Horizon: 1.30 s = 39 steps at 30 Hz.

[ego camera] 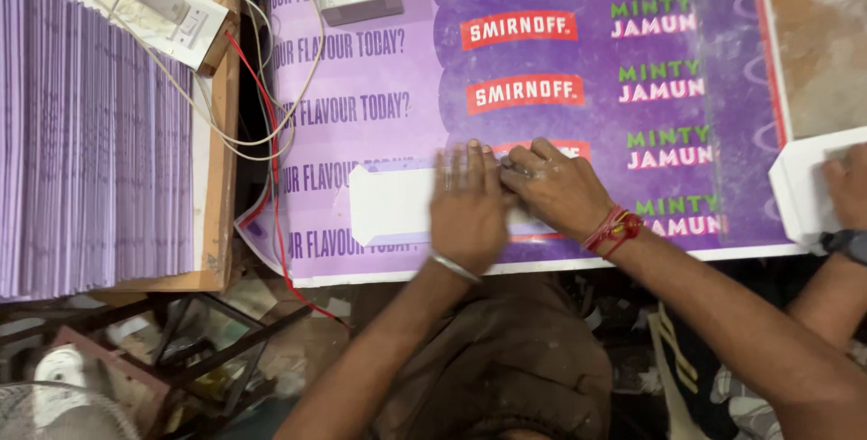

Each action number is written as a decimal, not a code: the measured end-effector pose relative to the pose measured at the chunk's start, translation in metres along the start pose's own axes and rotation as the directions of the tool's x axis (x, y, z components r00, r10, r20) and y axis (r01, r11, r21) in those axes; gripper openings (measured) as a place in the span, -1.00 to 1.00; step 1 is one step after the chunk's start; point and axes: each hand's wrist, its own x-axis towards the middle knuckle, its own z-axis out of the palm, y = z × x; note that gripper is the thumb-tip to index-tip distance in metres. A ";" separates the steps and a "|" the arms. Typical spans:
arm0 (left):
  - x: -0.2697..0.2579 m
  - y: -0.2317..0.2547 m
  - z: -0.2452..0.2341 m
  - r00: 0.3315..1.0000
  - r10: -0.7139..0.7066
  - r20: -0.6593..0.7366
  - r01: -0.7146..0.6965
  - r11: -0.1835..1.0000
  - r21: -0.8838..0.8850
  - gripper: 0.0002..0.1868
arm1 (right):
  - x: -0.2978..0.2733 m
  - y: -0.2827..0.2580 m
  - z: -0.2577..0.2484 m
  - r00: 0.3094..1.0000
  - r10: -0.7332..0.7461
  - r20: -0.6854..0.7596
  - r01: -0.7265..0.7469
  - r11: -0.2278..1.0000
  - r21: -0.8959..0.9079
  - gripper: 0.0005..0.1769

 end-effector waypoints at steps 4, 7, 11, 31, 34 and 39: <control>-0.018 -0.014 0.004 0.997 -0.069 -0.030 0.067 0.994 -0.087 -0.06 | 0.000 -0.001 -0.005 0.998 0.013 -0.055 -0.008 0.996 0.088 -0.76; -0.038 -0.047 -0.010 0.973 -0.220 -0.072 0.220 0.975 -0.015 0.04 | 0.000 -0.002 -0.007 0.995 0.026 -0.091 -0.013 0.990 0.142 -0.79; -0.025 -0.029 -0.007 0.974 -0.208 -0.090 0.211 0.977 0.033 0.02 | -0.002 -0.004 -0.003 0.993 0.048 -0.105 -0.032 0.989 0.141 -0.80; -0.079 -0.001 -0.055 0.931 -0.263 -0.254 0.230 0.961 -0.153 -0.19 | 0.008 -0.007 -0.055 0.792 0.323 0.518 -0.315 0.943 -0.105 -0.55; -0.084 -0.011 -0.046 0.940 -0.261 -0.219 0.197 0.941 -0.276 -0.17 | 0.011 0.000 -0.054 0.772 0.271 0.575 -0.385 0.919 0.083 -0.64; -0.054 -0.055 -0.025 0.958 -0.190 -0.214 0.125 0.950 -0.286 -0.06 | 0.033 0.001 -0.017 0.961 0.121 0.248 -0.218 0.884 0.413 -0.77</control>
